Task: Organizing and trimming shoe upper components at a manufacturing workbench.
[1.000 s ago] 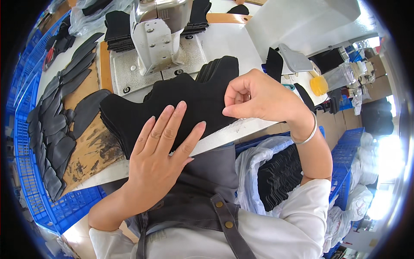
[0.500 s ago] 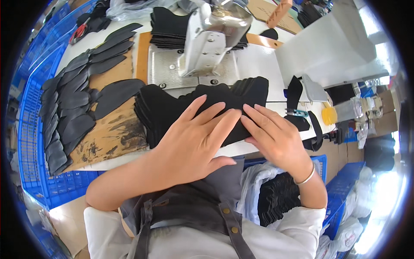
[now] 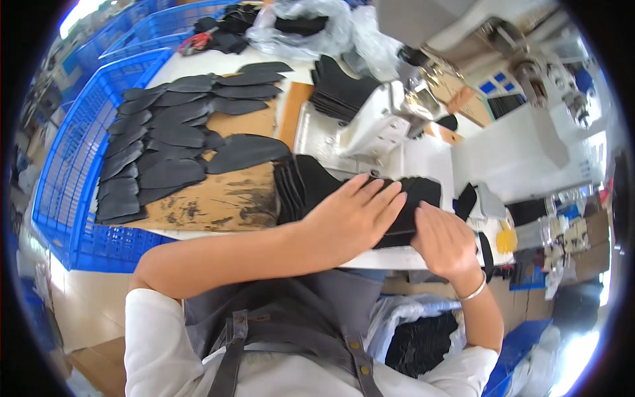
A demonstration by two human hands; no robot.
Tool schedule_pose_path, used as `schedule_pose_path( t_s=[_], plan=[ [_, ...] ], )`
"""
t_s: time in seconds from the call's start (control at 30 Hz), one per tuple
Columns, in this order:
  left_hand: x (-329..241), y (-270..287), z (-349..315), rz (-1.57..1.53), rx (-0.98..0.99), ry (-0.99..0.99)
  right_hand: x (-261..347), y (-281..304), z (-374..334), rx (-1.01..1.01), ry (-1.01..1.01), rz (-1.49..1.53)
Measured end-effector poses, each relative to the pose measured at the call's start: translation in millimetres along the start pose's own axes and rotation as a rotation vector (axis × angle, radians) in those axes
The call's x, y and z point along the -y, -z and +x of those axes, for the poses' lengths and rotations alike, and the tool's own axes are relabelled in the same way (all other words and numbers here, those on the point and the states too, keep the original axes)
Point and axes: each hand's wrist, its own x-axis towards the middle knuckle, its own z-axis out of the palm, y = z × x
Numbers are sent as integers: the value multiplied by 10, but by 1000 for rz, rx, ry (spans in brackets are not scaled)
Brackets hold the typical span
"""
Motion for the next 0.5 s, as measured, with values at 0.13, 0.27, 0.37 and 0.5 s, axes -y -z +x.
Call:
schedule_pose_path(
  t_s=[0.13, 0.27, 0.37, 0.5],
  plan=[
    [-5, 563, -98, 369, -19, 88, 114, 126, 187, -164, -63, 74],
    [593, 1106, -329, 442, -41, 337, 309, 60, 147, -124, -288, 325],
    [1192, 917, -114, 519, -151, 340, 438, -99, 55, -66, -325, 464],
    [1547, 399, 745, 516, -35, 196, 585, -181, 126, -69, -354, 512]
  ],
)
